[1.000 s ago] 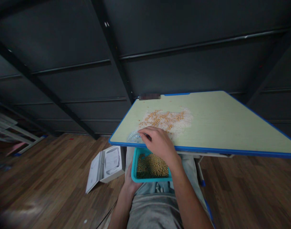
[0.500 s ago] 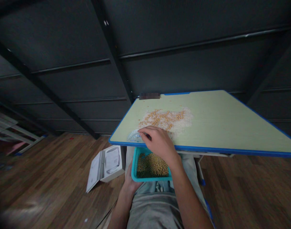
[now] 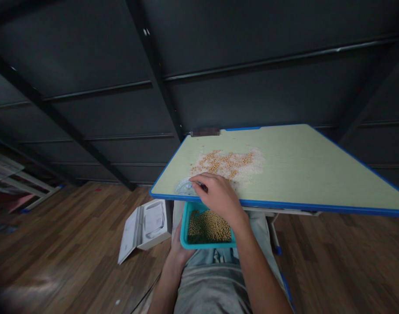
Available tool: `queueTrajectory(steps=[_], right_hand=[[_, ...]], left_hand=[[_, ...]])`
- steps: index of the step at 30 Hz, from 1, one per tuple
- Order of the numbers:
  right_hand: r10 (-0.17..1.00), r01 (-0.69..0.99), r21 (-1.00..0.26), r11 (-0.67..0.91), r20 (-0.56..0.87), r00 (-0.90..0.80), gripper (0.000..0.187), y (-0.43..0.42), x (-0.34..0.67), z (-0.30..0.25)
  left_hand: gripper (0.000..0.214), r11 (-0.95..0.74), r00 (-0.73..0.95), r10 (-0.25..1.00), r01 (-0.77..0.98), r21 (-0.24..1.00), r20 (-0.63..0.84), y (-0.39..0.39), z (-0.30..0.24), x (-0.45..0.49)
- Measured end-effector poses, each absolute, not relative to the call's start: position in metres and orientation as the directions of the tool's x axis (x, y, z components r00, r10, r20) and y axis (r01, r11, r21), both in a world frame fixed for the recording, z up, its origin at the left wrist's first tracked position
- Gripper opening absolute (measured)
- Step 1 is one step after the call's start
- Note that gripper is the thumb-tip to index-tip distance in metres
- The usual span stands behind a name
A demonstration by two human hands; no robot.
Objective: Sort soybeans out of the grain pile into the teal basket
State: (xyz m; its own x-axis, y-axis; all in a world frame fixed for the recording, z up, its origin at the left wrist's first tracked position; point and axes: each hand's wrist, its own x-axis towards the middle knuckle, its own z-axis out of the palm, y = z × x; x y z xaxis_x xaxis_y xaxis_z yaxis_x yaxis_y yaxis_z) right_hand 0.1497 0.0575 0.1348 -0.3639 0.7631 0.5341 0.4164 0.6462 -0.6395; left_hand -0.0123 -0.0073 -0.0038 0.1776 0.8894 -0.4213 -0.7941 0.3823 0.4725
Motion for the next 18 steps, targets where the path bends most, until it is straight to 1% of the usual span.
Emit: queueTrajectory(steps=[9,18], right_hand=[[0.752,0.408,-0.632,0.659,0.553,-0.359,0.02,0.0573,0.1487,0.1363],[0.758,0.406,-0.64,0.652,0.548,-0.353,0.019,0.0571,0.1489,0.1352]], left_hand=[[0.026,0.367,0.157,0.892,-0.799,0.477,-0.424,-0.0061,-0.0091,-0.0146],[0.029,0.389,0.186,0.888,-0.791,0.473,-0.421,-0.0078,-0.0041,-0.0138]])
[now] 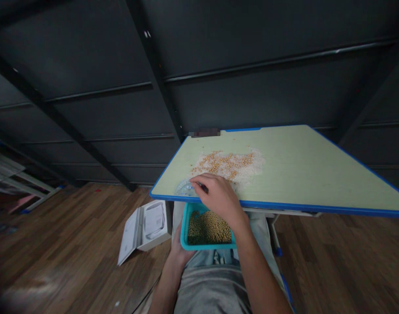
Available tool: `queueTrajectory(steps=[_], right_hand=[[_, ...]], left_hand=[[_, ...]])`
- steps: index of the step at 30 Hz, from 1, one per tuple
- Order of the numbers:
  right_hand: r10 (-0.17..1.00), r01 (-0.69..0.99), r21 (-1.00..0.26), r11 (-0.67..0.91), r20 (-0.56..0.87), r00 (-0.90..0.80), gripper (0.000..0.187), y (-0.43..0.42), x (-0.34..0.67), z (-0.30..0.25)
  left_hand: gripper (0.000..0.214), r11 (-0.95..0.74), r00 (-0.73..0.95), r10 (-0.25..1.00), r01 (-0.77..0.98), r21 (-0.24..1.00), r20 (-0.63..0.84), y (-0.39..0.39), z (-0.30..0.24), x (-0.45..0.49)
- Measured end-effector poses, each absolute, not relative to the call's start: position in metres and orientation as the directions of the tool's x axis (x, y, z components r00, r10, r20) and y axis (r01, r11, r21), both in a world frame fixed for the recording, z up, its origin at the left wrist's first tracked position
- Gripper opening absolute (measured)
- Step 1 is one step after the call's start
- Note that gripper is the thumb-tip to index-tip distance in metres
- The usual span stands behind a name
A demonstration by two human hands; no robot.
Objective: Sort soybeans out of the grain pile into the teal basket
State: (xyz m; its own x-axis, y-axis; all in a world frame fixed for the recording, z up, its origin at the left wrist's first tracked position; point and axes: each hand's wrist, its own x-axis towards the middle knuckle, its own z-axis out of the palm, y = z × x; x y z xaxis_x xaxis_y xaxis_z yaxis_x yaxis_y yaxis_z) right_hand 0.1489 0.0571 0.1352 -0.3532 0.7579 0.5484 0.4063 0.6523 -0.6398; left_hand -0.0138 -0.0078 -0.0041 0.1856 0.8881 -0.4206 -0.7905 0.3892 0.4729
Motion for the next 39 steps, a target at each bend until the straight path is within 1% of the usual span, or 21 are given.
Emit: queueTrajectory(steps=[7,11,14,17,22,27,32,35,39], right_hand=[[0.759,0.408,-0.64,0.651,0.548,-0.35,0.02,0.0561,0.1478,0.1357],[0.758,0.41,-0.638,0.652,0.549,-0.351,0.02,0.0556,0.1484,0.1365],[0.757,0.41,-0.637,0.653,0.551,-0.35,0.02,0.0555,0.1488,0.1365],[0.759,0.412,-0.638,0.651,0.551,-0.347,0.02,0.0557,0.1485,0.1366],[0.764,0.403,-0.649,0.645,0.547,-0.342,0.02,0.0556,0.1478,0.1371],[0.764,0.404,-0.649,0.645,0.55,-0.337,0.02,0.0551,0.1484,0.1375],[0.767,0.391,-0.66,0.642,0.553,-0.326,0.02,0.055,0.148,0.1364],[0.766,0.379,-0.666,0.643,0.553,-0.328,0.024,0.0551,0.148,0.1363],[0.767,0.374,-0.669,0.642,0.549,-0.333,0.027,0.0553,0.1486,0.1371]], left_hand=[[0.031,0.371,0.168,0.892,-0.801,0.47,-0.419,-0.0084,-0.0071,-0.014],[0.025,0.37,0.156,0.888,-0.801,0.47,-0.434,-0.007,-0.0053,-0.0128],[0.022,0.363,0.158,0.895,-0.802,0.474,-0.418,-0.0072,-0.004,-0.0128],[0.022,0.366,0.163,0.897,-0.795,0.484,-0.411,-0.0085,-0.0027,-0.0133],[0.025,0.368,0.133,0.886,-0.783,0.501,-0.443,-0.0089,0.001,-0.0129],[0.02,0.383,0.137,0.882,-0.765,0.518,-0.451,-0.0088,0.002,-0.012],[0.024,0.385,0.162,0.887,-0.777,0.499,-0.433,-0.0093,-0.0023,-0.0127],[0.026,0.375,0.169,0.895,-0.786,0.492,-0.412,-0.0088,-0.0029,-0.0126],[0.024,0.394,0.183,0.889,-0.774,0.495,-0.42,-0.0085,0.0004,-0.0124]])
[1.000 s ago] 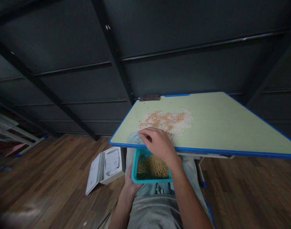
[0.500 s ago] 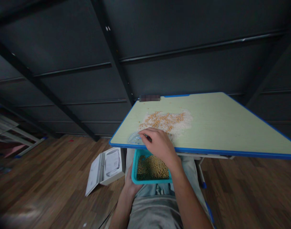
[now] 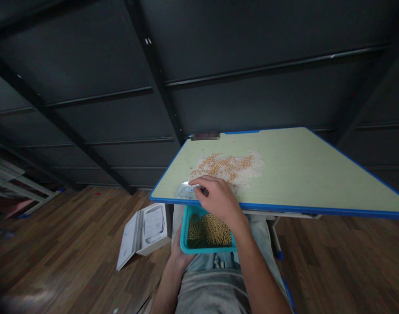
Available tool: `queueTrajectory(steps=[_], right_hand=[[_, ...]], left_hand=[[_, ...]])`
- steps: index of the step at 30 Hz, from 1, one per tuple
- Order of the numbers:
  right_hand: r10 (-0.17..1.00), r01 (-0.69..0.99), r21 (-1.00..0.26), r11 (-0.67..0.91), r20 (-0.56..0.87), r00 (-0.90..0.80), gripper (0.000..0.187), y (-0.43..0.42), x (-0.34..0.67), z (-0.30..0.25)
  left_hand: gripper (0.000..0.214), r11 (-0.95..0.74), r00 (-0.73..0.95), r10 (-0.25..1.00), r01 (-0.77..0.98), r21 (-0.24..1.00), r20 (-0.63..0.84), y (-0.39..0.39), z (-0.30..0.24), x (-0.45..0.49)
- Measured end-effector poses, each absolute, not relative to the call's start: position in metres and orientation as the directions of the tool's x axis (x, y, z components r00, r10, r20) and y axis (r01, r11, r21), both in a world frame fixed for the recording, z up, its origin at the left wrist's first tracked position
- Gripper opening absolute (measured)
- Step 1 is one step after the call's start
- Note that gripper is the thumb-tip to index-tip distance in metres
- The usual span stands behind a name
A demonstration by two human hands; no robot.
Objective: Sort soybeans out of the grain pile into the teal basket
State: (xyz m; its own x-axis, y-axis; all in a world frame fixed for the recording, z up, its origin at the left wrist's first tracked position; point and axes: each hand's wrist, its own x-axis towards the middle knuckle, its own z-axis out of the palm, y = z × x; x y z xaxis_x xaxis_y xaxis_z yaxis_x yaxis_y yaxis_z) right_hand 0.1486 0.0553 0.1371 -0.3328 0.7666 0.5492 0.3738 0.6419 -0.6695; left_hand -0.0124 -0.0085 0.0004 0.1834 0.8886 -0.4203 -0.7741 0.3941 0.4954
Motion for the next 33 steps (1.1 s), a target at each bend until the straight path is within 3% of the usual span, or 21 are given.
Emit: queueTrajectory(steps=[16,33], right_hand=[[0.763,0.383,-0.66,0.647,0.558,-0.327,0.023,0.0548,0.1478,0.1375],[0.759,0.4,-0.645,0.651,0.559,-0.334,0.021,0.055,0.1476,0.1373]], left_hand=[[0.031,0.388,0.177,0.888,-0.783,0.486,-0.424,-0.0087,-0.0039,-0.0149],[0.019,0.385,0.146,0.884,-0.769,0.511,-0.445,-0.0085,-0.0003,-0.0136]])
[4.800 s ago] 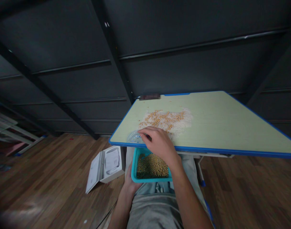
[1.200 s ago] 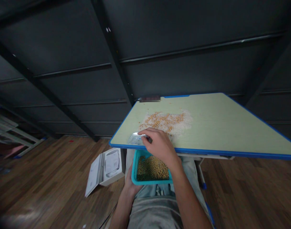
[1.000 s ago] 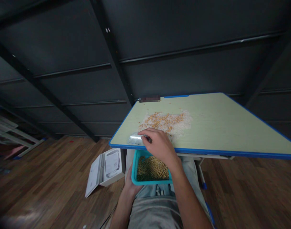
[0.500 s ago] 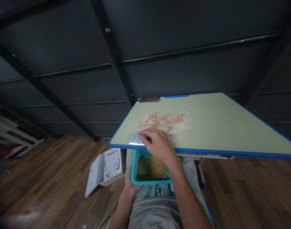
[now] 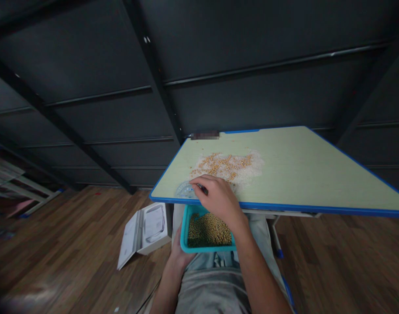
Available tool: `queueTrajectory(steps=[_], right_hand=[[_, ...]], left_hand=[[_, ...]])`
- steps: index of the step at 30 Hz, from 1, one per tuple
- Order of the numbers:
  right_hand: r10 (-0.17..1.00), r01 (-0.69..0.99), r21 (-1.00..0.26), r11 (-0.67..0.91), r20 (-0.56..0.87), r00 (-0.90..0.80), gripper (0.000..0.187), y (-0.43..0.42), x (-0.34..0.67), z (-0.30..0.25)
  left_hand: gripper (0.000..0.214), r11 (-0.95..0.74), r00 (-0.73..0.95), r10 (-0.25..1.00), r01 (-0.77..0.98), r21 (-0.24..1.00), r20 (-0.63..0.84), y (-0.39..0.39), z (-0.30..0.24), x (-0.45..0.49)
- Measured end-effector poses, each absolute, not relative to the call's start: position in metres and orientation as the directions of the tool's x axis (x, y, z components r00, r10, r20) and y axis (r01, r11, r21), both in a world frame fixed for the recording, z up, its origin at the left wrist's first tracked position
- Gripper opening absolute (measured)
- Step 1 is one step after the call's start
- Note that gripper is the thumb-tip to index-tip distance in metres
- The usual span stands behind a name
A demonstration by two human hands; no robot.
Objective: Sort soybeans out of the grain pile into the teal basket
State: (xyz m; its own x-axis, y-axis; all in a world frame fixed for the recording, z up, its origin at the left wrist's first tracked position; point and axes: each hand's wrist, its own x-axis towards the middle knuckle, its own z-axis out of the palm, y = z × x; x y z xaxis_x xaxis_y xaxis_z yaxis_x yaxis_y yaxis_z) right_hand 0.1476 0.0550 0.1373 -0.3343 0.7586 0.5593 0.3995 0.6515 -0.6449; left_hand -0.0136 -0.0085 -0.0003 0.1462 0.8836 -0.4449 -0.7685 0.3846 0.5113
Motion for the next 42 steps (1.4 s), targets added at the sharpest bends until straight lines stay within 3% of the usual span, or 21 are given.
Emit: queueTrajectory(steps=[33,42], right_hand=[[0.763,0.418,-0.638,0.647,0.551,-0.339,0.02,0.056,0.149,0.136],[0.766,0.438,-0.628,0.643,0.541,-0.348,0.019,0.056,0.149,0.136]], left_hand=[[0.029,0.386,0.179,0.888,-0.792,0.473,-0.424,-0.008,0.0,-0.013],[0.023,0.38,0.158,0.878,-0.805,0.456,-0.452,-0.007,-0.002,-0.013]])
